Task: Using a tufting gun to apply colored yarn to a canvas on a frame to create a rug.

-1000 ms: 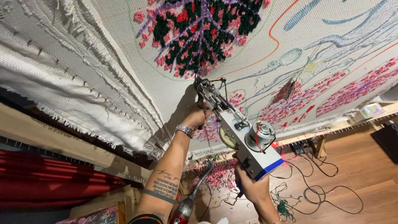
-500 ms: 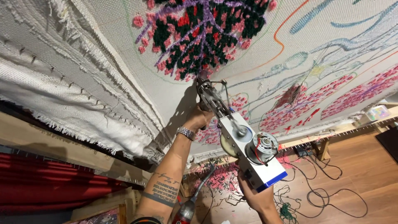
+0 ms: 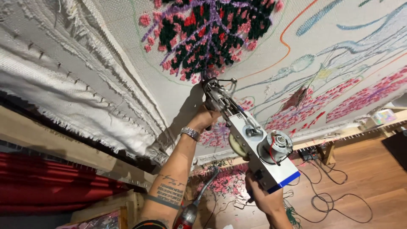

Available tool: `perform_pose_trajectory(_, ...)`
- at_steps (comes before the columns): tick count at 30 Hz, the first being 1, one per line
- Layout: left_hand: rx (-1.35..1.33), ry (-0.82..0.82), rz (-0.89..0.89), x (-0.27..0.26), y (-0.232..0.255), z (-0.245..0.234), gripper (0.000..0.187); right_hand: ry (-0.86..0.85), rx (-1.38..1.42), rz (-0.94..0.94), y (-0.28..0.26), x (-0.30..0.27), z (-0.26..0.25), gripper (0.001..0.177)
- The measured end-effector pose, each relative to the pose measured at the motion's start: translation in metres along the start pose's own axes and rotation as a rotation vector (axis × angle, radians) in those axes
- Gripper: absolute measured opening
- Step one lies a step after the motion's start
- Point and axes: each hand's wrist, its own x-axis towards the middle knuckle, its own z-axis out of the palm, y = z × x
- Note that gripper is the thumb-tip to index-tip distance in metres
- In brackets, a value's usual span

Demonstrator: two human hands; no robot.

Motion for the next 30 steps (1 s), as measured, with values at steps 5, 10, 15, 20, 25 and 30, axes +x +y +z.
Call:
perform_pose_trajectory(5, -0.030, -0.174, -0.073, -0.024, 0.025, 0.007, 0.043, -0.040, 0.071, 0.035, -0.015, -0.001, -0.030, 0.019)
perform_pose_trajectory(10, -0.238, -0.396, -0.009, -0.044, 0.037, 0.031, 0.026, -0.095, 0.259, 0.083, -0.063, -0.010, -0.058, 0.038)
perform_pose_trajectory(15, -0.161, -0.483, 0.099, -0.077, 0.078, 0.050, 0.036, -0.050, 0.274, -0.006, -0.043, -0.021, -0.098, 0.036)
perform_pose_trajectory(20, -0.161, -0.490, 0.141, -0.092, 0.094, 0.061, 0.034, -0.080, 0.259, -0.040, -0.060, -0.033, -0.106, 0.040)
perform_pose_trajectory(25, -0.127, -0.497, 0.149, -0.102, 0.088, 0.064, 0.033, -0.059, 0.206, -0.016, -0.073, -0.043, -0.106, 0.035)
perform_pose_trajectory(30, -0.028, -0.429, 0.117, -0.110, 0.076, 0.061, 0.028, -0.074, 0.215, 0.008, -0.047, -0.044, -0.109, 0.024)
